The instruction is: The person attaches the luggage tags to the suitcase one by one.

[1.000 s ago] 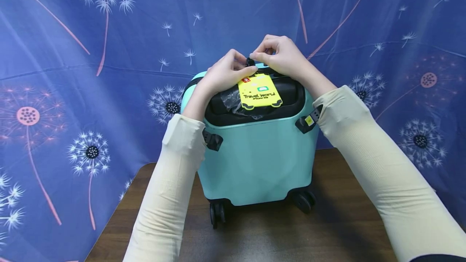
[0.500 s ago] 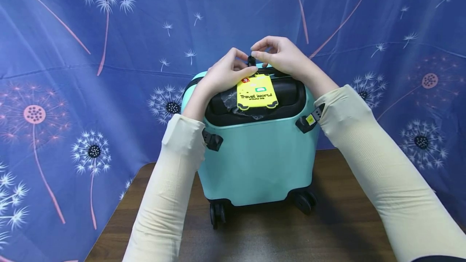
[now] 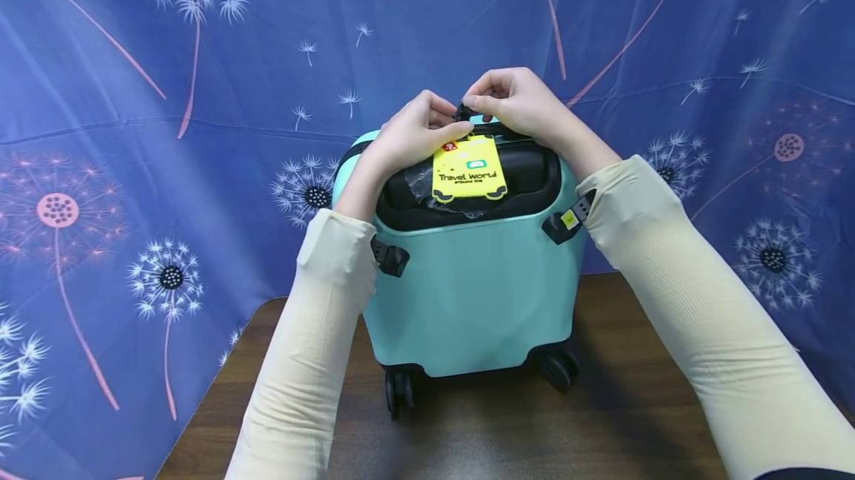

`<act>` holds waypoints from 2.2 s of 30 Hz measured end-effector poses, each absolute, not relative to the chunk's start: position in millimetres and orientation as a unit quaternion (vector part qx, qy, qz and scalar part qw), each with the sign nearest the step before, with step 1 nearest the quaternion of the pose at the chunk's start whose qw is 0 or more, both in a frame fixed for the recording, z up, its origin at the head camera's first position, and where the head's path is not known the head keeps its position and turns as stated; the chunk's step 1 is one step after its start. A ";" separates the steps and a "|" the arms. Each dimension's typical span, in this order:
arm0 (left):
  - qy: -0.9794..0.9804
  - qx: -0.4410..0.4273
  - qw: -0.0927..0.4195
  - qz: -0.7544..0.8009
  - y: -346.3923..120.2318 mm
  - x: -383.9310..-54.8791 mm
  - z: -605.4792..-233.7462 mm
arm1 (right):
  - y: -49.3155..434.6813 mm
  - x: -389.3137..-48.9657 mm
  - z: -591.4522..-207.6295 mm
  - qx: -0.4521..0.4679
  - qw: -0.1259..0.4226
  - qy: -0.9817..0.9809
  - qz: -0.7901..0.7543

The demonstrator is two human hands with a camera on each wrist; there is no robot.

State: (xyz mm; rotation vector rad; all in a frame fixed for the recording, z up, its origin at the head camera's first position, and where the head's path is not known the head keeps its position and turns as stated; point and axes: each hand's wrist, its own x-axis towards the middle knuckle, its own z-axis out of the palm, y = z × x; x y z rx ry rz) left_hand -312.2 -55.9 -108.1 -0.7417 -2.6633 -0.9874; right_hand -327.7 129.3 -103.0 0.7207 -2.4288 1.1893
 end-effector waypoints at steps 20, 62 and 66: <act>-0.905 -0.260 0.109 -0.319 -55.9 -315.1 -107.6 | 129.9 -332.8 -103.8 0.261 0.212 -0.845 0.415; -0.906 -0.259 0.134 -0.306 -56.4 -312.0 -108.8 | 128.1 -329.2 -103.1 0.261 0.150 -0.848 0.437; -0.909 -0.260 0.137 -0.295 -55.7 -312.8 -108.9 | 129.4 -329.7 -103.5 0.252 0.152 -0.853 0.431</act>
